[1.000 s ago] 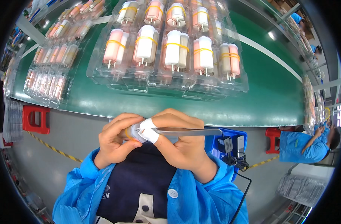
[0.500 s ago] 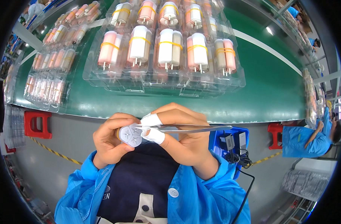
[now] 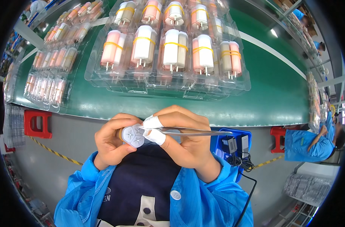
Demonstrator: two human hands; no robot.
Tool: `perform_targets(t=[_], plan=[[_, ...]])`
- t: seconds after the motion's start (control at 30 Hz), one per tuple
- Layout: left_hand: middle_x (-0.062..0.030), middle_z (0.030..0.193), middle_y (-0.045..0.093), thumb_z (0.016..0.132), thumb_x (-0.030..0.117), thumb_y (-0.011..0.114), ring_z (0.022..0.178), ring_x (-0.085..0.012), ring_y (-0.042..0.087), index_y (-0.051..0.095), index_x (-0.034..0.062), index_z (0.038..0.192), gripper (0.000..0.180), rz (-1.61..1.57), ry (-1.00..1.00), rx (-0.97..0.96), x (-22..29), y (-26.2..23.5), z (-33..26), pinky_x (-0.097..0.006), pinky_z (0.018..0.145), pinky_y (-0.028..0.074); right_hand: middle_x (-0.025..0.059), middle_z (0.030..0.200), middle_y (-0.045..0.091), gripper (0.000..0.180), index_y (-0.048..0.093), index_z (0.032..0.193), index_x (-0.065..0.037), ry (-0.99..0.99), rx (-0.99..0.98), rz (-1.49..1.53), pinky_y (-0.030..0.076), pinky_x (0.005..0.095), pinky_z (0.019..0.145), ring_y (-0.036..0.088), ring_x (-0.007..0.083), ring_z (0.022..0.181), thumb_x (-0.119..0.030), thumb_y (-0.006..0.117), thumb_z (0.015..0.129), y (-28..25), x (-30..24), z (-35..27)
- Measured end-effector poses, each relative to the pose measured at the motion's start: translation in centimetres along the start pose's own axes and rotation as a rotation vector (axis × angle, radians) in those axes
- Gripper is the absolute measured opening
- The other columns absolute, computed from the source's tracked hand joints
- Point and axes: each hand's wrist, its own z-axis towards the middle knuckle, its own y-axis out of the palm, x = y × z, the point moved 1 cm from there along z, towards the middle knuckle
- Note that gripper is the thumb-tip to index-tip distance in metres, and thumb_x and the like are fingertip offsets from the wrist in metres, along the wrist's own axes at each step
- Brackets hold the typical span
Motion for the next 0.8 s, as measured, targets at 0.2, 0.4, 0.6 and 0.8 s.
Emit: perform_targets(t=[0.2,0.4,0.6,0.8], plan=[[-0.0211,0.11,0.059,0.075,0.008,0.076,0.099,-0.0254,0.06,0.056,-0.0073,0.115,0.048,-0.025,0.008,-0.002,0.1,0.0,0.1,-0.033,0.083,0.049,0.0164,0.086,0.067,0.018,0.067,0.091,0.002,-0.041,0.006,0.001,0.054,0.028,0.063,0.067,0.0205,0.075,0.003,0.069,0.074,0.0,-0.2,0.0],[-0.0212,0.109,0.059,0.074,0.008,0.076,0.098,-0.0252,0.06,0.057,-0.0077,0.114,0.047,-0.015,0.016,0.003,0.3,0.0,0.1,-0.033,0.082,0.049,0.0157,0.084,0.068,0.017,0.067,0.091,0.002,-0.037,-0.005,0.019,0.054,0.0274,0.062,0.068,0.0211,0.075,0.003,0.07,0.073,0.2,-0.3,-0.2],[-0.0205,0.106,0.06,0.072,0.008,0.077,0.094,-0.0262,0.061,0.059,-0.0068,0.113,0.047,0.122,0.026,0.007,0.5,0.0,0.1,-0.033,0.08,0.049,0.0134,0.083,0.067,0.015,0.067,0.088,0.002,0.004,-0.035,-0.102,0.051,0.0254,0.058,0.067,0.0191,0.071,0.003,0.067,0.074,0.5,-0.7,0.1],[-0.0196,0.103,0.061,0.068,0.008,0.077,0.085,-0.0291,0.06,0.062,-0.0074,0.105,0.043,0.317,0.062,-0.042,0.7,0.1,0.2,-0.034,0.072,0.048,0.0114,0.076,0.062,0.012,0.064,0.083,0.003,0.114,-0.177,-0.218,0.048,0.0289,0.054,0.061,0.0206,0.061,0.006,0.061,0.072,0.4,-1.9,1.2]])
